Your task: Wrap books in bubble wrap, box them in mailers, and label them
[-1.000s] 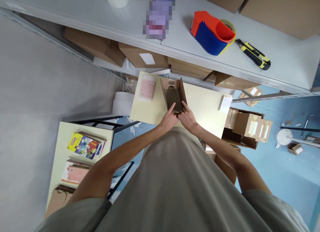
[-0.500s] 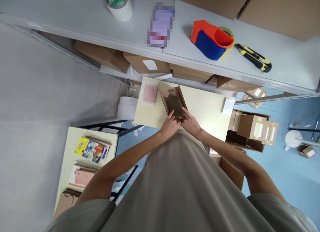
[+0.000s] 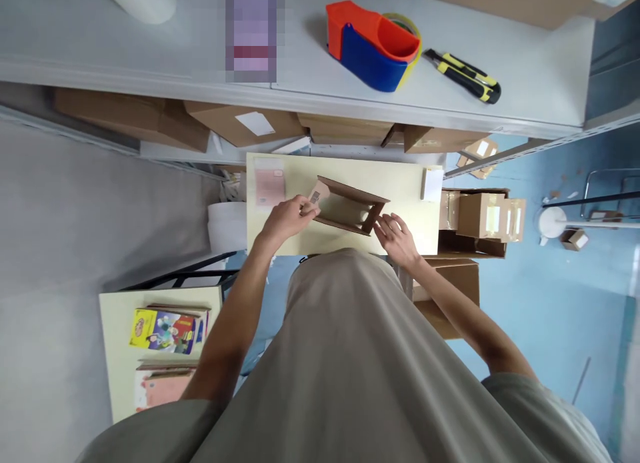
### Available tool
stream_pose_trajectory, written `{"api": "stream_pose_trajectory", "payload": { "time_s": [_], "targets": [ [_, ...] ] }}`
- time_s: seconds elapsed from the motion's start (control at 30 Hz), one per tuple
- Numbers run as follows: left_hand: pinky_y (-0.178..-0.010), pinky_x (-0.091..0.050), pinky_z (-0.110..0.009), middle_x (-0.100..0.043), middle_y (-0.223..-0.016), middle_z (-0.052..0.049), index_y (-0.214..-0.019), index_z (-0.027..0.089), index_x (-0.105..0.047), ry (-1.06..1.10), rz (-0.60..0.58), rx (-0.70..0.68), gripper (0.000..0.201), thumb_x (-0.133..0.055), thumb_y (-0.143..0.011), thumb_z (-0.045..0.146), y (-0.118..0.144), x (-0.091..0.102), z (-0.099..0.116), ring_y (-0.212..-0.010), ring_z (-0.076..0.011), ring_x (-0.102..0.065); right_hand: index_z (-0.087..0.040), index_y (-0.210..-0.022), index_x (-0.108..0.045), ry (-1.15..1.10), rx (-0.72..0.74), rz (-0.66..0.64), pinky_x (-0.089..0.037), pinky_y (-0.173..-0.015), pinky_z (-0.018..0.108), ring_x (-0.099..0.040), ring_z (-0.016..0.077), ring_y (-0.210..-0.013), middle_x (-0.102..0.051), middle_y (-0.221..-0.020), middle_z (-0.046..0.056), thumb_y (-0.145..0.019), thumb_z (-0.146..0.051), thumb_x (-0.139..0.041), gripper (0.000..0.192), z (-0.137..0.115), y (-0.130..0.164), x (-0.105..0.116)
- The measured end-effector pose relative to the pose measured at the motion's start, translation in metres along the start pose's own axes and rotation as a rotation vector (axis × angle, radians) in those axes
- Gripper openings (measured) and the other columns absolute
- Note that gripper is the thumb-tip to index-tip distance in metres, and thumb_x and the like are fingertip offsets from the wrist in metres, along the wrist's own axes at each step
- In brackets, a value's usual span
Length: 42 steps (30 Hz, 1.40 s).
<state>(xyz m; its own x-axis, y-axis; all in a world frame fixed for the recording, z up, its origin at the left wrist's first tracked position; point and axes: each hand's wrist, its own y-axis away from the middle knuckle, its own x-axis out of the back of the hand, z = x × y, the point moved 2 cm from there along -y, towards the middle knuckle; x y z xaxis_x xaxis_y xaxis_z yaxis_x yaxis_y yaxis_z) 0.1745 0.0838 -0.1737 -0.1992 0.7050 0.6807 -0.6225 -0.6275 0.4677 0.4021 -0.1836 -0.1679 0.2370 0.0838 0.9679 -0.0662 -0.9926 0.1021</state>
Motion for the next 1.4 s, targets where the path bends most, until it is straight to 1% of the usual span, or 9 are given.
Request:
{"api": "stream_pose_trajectory", "payload": {
  "time_s": [0.1, 0.2, 0.37, 0.57, 0.9, 1.03, 1.13, 1.23, 1.4],
  "targets": [
    [-0.091, -0.058, -0.038, -0.089, -0.112, -0.010, -0.117, 0.025, -0.077, -0.009, -0.040, 0.037, 0.037, -0.081, -0.100, 0.058, 0.007, -0.008, -0.001, -0.105, -0.0365, -0.083, -0.012, -0.137, -0.081, -0.179, -0.327, 0.081, -0.065, -0.114, 0.062, -0.079, 0.0381, -0.130, -0.081, -0.142, 0.025, -0.119, -0.028, -0.056, 0.034, 0.005, 0.004, -0.006],
    [-0.089, -0.059, -0.038, -0.088, -0.103, -0.011, -0.117, 0.024, -0.075, 0.013, -0.013, 0.059, 0.038, -0.086, -0.096, 0.054, 0.001, -0.012, -0.007, -0.106, -0.0372, -0.083, -0.013, -0.133, -0.080, -0.541, -0.633, 0.124, -0.072, -0.094, 0.051, -0.086, 0.0350, -0.107, -0.087, -0.124, 0.022, -0.116, -0.062, -0.062, 0.054, 0.020, -0.002, -0.017],
    [-0.091, -0.060, -0.034, -0.090, -0.107, -0.008, -0.095, 0.025, -0.082, 0.157, -0.027, 0.045, 0.016, -0.080, -0.097, 0.040, -0.016, -0.020, -0.008, -0.105, -0.0292, -0.084, -0.016, -0.118, -0.086, -0.957, -0.818, 0.193, -0.075, -0.095, 0.054, -0.089, 0.0353, -0.098, -0.090, -0.115, 0.018, -0.092, -0.094, -0.072, 0.084, 0.044, -0.017, -0.035],
    [-0.089, -0.062, -0.032, -0.090, -0.096, -0.005, -0.097, 0.023, -0.089, 0.295, 0.060, 0.132, 0.021, -0.075, -0.098, 0.038, -0.011, -0.033, -0.008, -0.095, -0.0258, -0.085, -0.016, -0.108, -0.088, -1.115, -0.793, 0.221, -0.078, -0.091, 0.057, -0.089, 0.0363, -0.103, -0.089, -0.116, 0.017, -0.080, -0.101, -0.075, 0.091, 0.047, -0.015, -0.044],
    [-0.099, -0.066, -0.036, -0.090, -0.112, -0.011, -0.122, 0.019, -0.088, 0.376, 0.132, 0.147, 0.041, -0.069, -0.107, 0.052, 0.003, -0.050, -0.010, -0.109, -0.0285, -0.086, -0.017, -0.124, -0.088, -0.963, -0.741, 0.136, -0.075, -0.097, 0.053, -0.086, 0.0392, -0.118, -0.086, -0.133, 0.021, -0.099, -0.095, -0.059, 0.086, 0.059, -0.019, -0.032],
    [-0.111, -0.066, -0.042, -0.062, -0.171, -0.026, -0.184, 0.025, -0.038, 0.521, -0.061, -0.063, 0.101, -0.081, -0.100, 0.065, 0.018, -0.043, -0.018, -0.135, -0.0306, -0.079, -0.015, -0.161, -0.070, -1.124, -0.638, -0.002, -0.066, -0.116, 0.063, -0.077, 0.0436, -0.137, -0.072, -0.160, 0.025, -0.092, -0.097, -0.070, 0.108, 0.067, -0.012, -0.019],
    [-0.119, -0.063, -0.052, -0.025, -0.193, -0.023, -0.189, 0.043, -0.004, 0.576, -0.224, -0.135, 0.153, -0.105, -0.076, 0.060, 0.028, -0.035, -0.016, -0.151, -0.0386, -0.068, -0.025, -0.190, -0.025, -1.162, -0.490, -0.126, -0.056, -0.128, 0.069, -0.062, 0.0487, -0.158, -0.051, -0.181, 0.025, -0.074, -0.090, -0.094, 0.150, 0.070, -0.007, -0.009],
    [-0.122, -0.062, -0.060, -0.030, -0.191, -0.020, -0.189, 0.046, -0.008, 0.567, -0.244, -0.082, 0.160, -0.111, -0.067, 0.051, 0.028, -0.028, -0.005, -0.147, -0.0424, -0.069, -0.034, -0.190, 0.010, -1.111, -0.440, -0.151, -0.056, -0.127, 0.074, -0.061, 0.0514, -0.158, -0.053, -0.178, 0.023, -0.066, -0.082, -0.104, 0.175, 0.074, -0.010, -0.005],
    [-0.098, -0.072, -0.048, -0.055, -0.170, -0.017, -0.181, 0.041, -0.039, 0.528, -0.215, -0.057, 0.140, -0.113, -0.063, 0.045, 0.013, -0.023, 0.005, -0.121, -0.0344, -0.078, -0.045, -0.190, -0.003, -1.071, -0.458, -0.170, -0.070, -0.111, 0.072, -0.077, 0.0506, -0.136, -0.069, -0.155, 0.015, -0.065, -0.076, -0.107, 0.166, 0.087, -0.020, -0.007]
  ]
}}
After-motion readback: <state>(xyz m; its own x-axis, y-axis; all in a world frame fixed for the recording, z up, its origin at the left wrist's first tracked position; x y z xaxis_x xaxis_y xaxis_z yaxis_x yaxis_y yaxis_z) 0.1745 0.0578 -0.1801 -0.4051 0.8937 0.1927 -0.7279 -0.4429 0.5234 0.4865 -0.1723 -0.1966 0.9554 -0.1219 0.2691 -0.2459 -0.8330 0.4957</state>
